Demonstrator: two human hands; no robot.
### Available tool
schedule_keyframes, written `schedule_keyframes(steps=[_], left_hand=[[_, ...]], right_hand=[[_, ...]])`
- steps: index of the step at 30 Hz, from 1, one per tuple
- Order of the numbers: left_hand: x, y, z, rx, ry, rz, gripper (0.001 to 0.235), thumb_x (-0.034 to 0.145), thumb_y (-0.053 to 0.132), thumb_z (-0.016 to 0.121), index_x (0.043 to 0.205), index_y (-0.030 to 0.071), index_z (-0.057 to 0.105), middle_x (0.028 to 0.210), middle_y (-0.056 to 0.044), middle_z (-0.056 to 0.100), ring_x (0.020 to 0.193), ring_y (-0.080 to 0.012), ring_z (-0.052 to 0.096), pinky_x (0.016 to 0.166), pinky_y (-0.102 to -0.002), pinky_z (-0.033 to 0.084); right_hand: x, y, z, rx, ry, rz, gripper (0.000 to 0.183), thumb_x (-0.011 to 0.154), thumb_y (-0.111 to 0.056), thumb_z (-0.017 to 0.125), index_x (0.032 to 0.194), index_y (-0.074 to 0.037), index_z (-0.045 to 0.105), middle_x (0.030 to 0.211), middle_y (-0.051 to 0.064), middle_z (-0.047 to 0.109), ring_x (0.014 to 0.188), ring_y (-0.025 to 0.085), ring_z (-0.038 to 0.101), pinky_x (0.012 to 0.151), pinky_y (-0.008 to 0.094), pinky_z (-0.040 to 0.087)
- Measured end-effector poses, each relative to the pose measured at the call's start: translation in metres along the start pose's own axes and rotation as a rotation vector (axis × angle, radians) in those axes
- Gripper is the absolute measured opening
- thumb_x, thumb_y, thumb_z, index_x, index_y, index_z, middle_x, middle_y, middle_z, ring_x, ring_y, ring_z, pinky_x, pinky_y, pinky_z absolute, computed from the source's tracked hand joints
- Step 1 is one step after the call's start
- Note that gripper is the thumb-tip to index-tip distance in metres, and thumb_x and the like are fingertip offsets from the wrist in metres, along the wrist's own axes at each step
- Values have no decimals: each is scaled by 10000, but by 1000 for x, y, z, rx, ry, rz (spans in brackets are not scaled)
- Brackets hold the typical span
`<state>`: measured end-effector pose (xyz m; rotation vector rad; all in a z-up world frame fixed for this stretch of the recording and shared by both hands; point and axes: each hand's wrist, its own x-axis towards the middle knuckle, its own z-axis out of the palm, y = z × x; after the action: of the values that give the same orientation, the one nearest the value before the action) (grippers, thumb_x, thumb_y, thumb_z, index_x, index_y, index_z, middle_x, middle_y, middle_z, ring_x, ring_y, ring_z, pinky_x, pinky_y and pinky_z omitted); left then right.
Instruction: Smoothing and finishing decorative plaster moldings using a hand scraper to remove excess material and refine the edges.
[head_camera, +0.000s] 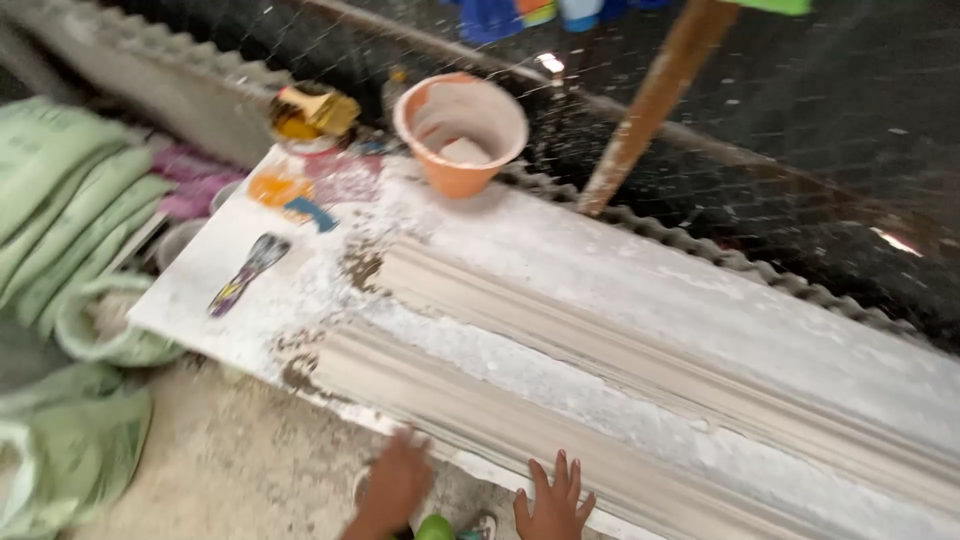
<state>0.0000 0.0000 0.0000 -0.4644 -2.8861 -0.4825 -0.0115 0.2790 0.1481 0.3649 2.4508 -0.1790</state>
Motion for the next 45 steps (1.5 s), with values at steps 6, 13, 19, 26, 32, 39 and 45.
schedule_keyframes(steps=[6, 13, 19, 26, 32, 39, 45], left_hand=[[97, 158, -349, -498, -269, -290, 358, 971, 283, 527, 1299, 143, 558, 1355, -92, 513, 1261, -275, 475, 1006, -419, 415], [86, -277, -235, -232, -51, -839, 561, 1060, 337, 423, 1517, 14, 475, 877, -198, 723, 766, -342, 695, 666, -475, 568], [122, -394, -133, 420, 380, -430, 513, 912, 458, 613, 1257, 80, 652, 1240, -225, 630, 1077, -407, 638, 803, -502, 563], [55, -329, -116, 44, 218, -384, 426, 910, 121, 561, 1292, -65, 532, 1303, -340, 542, 1172, -509, 551, 977, -606, 444], [24, -278, -204, -811, -247, -1183, 452, 916, 505, 566, 1285, 244, 553, 1030, -76, 793, 946, -270, 780, 808, -348, 546], [88, -297, -304, -845, 63, -1318, 391, 824, 493, 694, 1094, 228, 794, 933, -5, 842, 900, -181, 793, 821, -322, 560], [116, -356, -356, -1173, 382, -1144, 594, 707, 592, 695, 980, 66, 727, 852, -79, 770, 770, -189, 695, 712, -360, 557]], right_hand=[[33, -14, 26, 109, 262, -400, 552, 948, -519, 518, 1474, -356, 494, 1692, 23, 208, 1593, 342, 79, 1207, 617, 185], [61, -87, 41, 324, 608, -721, 454, 930, -310, 624, 1374, -211, 629, 1552, 150, 464, 1516, 422, 295, 1217, 547, 282], [127, -245, -99, 871, 231, -497, 557, 965, -377, 590, 1495, -217, 535, 1089, -21, 722, 841, 93, 616, 841, 266, 517], [255, -387, -294, 1936, -75, -215, 593, 858, -605, 562, 1348, -271, 539, 1258, 74, 612, 1071, 321, 660, 793, 542, 559], [353, -390, -302, 2085, 149, -22, 417, 870, -132, 608, 1273, -55, 534, 1266, 229, 574, 1100, 402, 662, 890, 626, 641], [102, -417, -243, 1789, 276, -499, 651, 806, -41, 601, 1425, -235, 544, 1281, -106, 651, 1054, 28, 620, 837, 187, 543], [48, -472, -156, 1065, 43, -528, 371, 947, -446, 548, 1119, -155, 701, 1179, 65, 722, 1119, 214, 651, 1042, 400, 481]])
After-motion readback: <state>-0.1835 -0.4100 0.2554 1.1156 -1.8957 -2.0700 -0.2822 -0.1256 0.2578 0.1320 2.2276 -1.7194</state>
